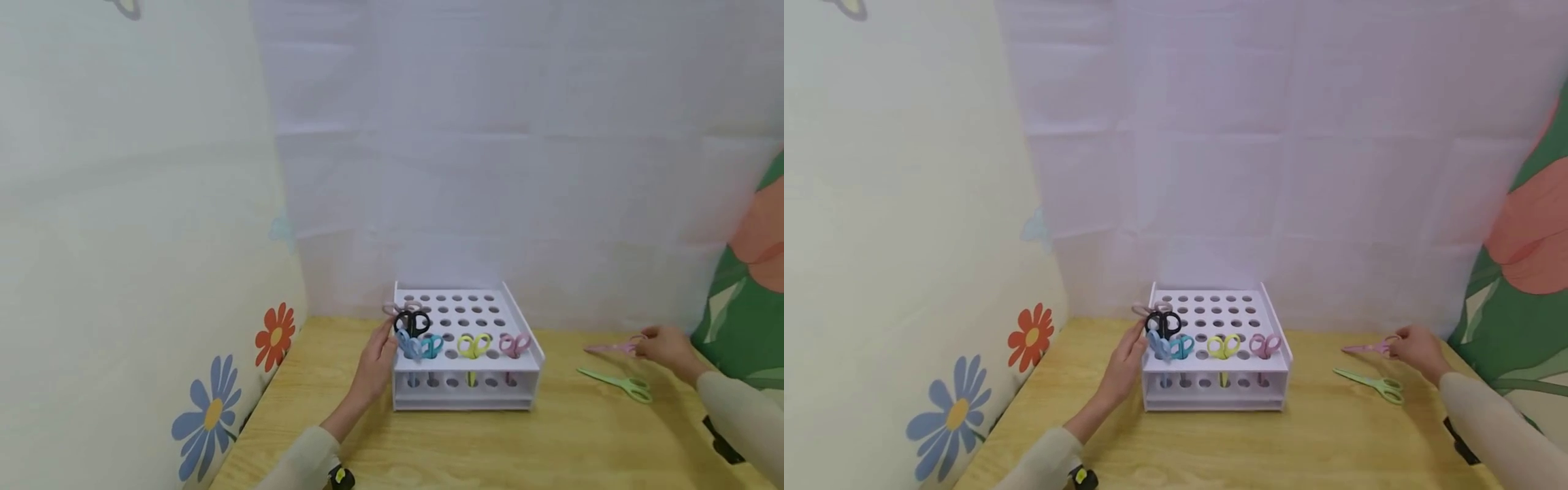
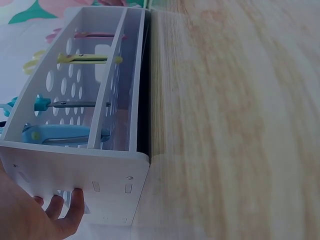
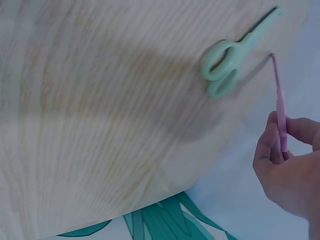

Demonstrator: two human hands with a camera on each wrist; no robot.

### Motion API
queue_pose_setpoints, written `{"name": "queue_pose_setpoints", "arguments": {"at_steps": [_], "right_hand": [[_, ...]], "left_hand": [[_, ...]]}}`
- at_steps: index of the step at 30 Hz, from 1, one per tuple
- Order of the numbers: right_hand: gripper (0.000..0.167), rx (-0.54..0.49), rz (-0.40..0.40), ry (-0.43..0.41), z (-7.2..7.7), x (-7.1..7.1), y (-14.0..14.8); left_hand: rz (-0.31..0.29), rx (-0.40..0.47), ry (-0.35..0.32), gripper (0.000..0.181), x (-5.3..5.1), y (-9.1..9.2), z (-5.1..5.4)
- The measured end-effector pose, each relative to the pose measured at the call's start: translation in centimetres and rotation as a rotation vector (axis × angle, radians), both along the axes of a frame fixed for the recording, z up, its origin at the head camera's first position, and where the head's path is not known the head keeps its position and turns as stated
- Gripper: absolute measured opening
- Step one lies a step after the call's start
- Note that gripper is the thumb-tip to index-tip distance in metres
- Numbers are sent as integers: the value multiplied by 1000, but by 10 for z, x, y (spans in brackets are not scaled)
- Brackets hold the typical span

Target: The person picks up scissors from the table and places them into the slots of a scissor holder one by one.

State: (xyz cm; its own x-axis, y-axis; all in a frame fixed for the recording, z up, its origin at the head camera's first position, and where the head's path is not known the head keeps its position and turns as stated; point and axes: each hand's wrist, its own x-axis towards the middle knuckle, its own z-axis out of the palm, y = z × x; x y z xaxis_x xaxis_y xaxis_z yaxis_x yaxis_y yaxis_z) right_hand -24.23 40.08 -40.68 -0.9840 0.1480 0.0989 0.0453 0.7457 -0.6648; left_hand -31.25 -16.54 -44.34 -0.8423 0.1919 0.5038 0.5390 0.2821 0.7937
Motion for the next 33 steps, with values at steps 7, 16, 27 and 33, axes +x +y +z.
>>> {"name": "queue_pose_setpoints", "arguments": {"at_steps": [7,16,27,33], "right_hand": [[53,-25,16,89,13,-4,-17],[47,-19,18,145,21,-2,-29],[49,35,47,197,47,5,-53],[45,-12,49,290,71,8,-77]], "left_hand": [[-9,10,0,51,-1,-1,-1],[-20,16,1,50,-1,-1,0],[-19,21,-11,50,3,-2,5],[-17,18,14,49,4,-1,7]]}}
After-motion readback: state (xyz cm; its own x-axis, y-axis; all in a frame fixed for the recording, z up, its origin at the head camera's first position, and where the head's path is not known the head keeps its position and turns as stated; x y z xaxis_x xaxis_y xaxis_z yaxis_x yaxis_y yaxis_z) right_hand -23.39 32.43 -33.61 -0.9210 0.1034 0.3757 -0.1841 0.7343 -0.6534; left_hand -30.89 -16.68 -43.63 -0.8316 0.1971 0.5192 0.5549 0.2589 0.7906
